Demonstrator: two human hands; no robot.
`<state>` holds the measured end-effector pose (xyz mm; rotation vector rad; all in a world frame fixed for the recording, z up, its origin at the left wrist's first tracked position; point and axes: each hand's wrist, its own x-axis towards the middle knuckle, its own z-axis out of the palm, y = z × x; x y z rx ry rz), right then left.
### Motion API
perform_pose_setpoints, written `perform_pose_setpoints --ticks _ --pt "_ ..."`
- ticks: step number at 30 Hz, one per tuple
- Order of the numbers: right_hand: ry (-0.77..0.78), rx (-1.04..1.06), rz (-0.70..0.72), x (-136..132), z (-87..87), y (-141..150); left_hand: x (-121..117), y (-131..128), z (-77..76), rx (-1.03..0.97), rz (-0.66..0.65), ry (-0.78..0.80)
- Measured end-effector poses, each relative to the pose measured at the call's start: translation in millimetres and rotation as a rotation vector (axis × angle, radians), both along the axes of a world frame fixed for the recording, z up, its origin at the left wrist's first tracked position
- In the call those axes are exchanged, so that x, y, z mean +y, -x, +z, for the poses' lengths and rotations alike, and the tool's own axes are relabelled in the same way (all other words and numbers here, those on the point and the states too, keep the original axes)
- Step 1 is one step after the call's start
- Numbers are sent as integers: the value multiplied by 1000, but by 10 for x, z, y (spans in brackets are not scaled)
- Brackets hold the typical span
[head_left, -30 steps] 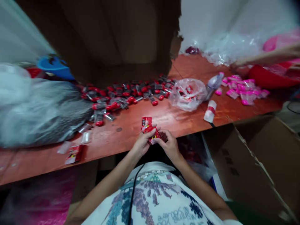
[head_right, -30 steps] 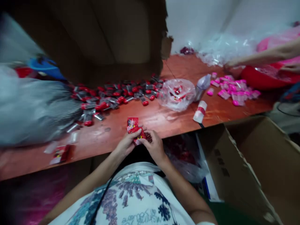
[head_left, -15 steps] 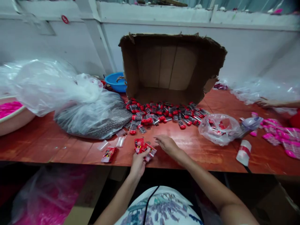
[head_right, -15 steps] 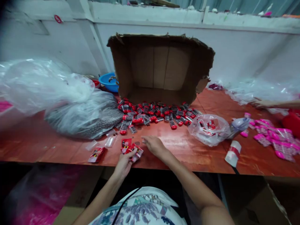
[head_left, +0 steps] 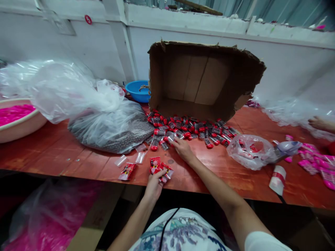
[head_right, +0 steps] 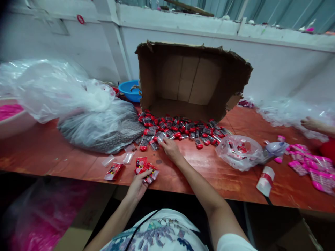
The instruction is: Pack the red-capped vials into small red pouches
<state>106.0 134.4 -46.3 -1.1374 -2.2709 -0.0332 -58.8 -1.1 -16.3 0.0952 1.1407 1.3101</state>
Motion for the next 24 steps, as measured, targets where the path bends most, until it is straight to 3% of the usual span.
perform_pose_setpoints --ticks 5,11,14,18,24 --pt "63 11 62 -654 18 -262 80 -63 -15 -35 6 13" --pt "273 180 -248 -1293 367 -684 161 -215 -9 -70 -39 -27" --pt "365 210 -291 -1388 464 -810 209 -305 -4 -90 -24 -16" --pt "523 310 -197 -1361 377 -774 254 -417 12 -144 -5 9" --pt "747 772 -216 -1364 215 -482 247 -444 77 -195 1 40"
